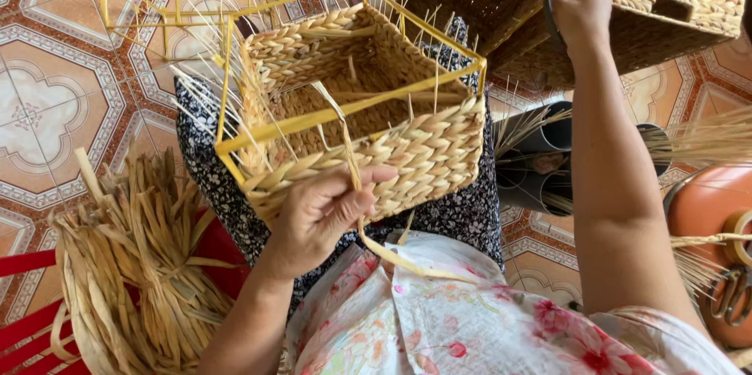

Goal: The person weaves a rectangular basket by hand, interlacing dried palm leaves through a yellow frame held between their legs. They repeatedly pull strands through the weave, tighten them, and trim excess material with scissors.

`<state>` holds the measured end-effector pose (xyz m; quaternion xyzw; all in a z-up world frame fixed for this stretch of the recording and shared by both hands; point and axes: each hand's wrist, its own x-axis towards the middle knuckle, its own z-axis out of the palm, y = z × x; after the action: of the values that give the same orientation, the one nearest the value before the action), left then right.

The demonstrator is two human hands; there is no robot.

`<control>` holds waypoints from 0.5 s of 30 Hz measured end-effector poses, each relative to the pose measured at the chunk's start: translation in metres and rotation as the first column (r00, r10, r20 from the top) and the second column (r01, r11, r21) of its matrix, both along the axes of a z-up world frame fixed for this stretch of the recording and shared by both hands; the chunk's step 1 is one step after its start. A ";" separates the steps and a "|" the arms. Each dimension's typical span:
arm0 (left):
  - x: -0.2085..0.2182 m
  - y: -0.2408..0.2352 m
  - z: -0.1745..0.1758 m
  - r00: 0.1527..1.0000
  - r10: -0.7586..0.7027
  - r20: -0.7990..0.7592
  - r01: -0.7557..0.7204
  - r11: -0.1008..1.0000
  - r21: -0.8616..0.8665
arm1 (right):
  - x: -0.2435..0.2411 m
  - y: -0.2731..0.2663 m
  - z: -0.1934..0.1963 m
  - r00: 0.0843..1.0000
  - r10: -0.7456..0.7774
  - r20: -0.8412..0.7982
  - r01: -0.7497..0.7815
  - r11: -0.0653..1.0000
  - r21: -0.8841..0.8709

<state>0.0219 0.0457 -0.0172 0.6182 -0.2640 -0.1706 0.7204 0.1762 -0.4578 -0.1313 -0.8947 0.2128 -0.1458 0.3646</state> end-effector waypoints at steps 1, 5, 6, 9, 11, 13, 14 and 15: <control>0.000 -0.002 -0.003 0.999 0.014 0.034 -0.013 0.999 -0.029 | 0.014 -0.007 -0.009 1.000 -0.013 0.005 0.013 0.998 -0.059; 0.001 -0.006 0.001 0.998 0.036 -0.042 -0.036 0.999 -0.001 | 0.059 -0.022 -0.030 0.998 0.006 0.070 0.013 0.965 -0.262; -0.002 -0.004 0.007 0.997 0.035 -0.068 -0.034 0.999 0.025 | 0.068 -0.023 -0.033 0.999 -0.002 0.050 0.012 0.977 -0.212; 0.000 -0.006 0.015 0.997 0.040 -0.072 -0.036 0.998 0.059 | 0.092 -0.030 -0.033 0.992 -0.075 -0.097 0.064 0.992 -0.112; 0.000 -0.008 0.017 0.997 0.054 -0.062 -0.049 0.996 0.074 | 0.100 -0.027 -0.031 0.979 -0.035 -0.203 0.000 0.985 -0.171; 0.000 -0.009 0.018 0.995 0.069 -0.065 -0.062 0.993 0.098 | 0.096 -0.029 -0.024 0.952 0.085 -0.295 -0.181 0.932 -0.313; 0.001 -0.010 0.019 0.995 0.071 -0.072 -0.064 0.993 0.103 | 0.096 -0.028 -0.019 0.960 0.048 -0.276 -0.142 0.933 -0.332; 0.000 -0.011 0.021 0.994 0.074 -0.079 -0.065 0.992 0.107 | 0.094 -0.026 -0.012 0.967 0.011 -0.256 -0.103 0.931 -0.350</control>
<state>0.0222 0.0351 0.0033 0.6562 -0.2028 -0.1847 0.7029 0.2702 -0.4836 -0.1434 -0.9633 0.2005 -0.0580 0.1689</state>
